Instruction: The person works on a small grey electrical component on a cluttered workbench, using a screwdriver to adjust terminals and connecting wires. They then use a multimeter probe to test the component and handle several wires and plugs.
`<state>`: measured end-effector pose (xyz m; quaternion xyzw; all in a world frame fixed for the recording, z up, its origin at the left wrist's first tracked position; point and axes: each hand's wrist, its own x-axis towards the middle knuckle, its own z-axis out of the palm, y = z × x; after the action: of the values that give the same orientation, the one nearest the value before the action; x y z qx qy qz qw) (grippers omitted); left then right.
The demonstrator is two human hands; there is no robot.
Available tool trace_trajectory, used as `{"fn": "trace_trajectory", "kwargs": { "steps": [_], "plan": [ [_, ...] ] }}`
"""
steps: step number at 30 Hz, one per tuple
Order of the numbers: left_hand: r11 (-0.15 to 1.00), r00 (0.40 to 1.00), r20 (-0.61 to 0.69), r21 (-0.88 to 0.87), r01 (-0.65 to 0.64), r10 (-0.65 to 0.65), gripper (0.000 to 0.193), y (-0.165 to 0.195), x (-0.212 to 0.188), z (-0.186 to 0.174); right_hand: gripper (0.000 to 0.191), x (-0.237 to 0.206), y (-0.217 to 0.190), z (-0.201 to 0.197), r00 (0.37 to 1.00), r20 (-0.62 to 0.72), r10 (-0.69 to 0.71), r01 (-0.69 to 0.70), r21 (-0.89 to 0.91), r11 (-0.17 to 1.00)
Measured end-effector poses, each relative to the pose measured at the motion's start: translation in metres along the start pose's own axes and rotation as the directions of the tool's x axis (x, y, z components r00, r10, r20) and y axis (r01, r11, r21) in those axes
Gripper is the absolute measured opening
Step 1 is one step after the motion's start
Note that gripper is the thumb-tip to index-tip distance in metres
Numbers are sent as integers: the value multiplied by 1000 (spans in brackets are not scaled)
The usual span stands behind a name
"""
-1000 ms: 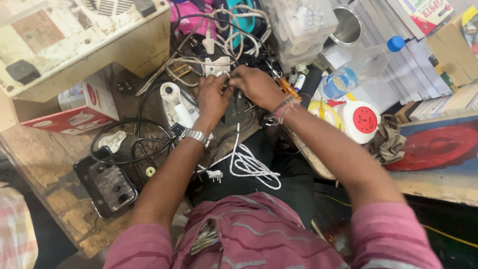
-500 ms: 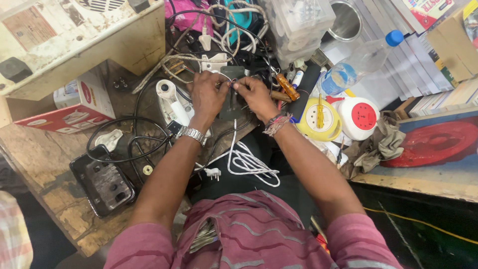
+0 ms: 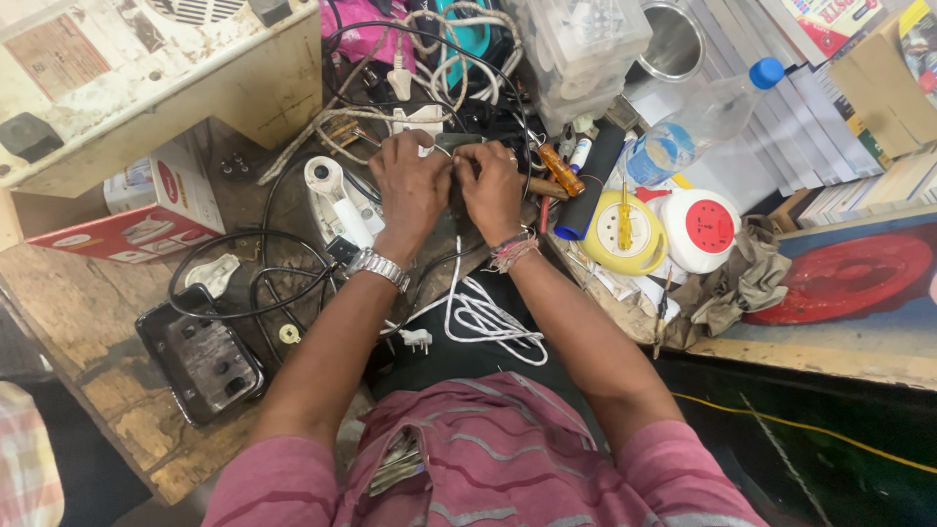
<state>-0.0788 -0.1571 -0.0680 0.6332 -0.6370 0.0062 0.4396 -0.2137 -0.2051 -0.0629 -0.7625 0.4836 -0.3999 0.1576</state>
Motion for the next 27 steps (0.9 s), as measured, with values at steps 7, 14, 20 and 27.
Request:
{"fn": "trace_trajectory", "kwargs": {
  "steps": [7,14,20,27],
  "plan": [
    [986,998,51,-157,49,-41,11,-13,6,5,7,3,5,5,1000,-13,-18,18,-1,1000],
    [966,989,80,-217,139,-125,22,-13,9,3,8,6,7,5,998,26,51,-53,78,996],
    [995,998,52,-90,47,-42,11,-16,8,4,10,4,4,3,997,49,58,-61,57,997],
    [985,991,-18,-107,134,-136,11,-22,4,9,10,-7,-5,0,984,114,-134,129,50,990]
  ]
}}
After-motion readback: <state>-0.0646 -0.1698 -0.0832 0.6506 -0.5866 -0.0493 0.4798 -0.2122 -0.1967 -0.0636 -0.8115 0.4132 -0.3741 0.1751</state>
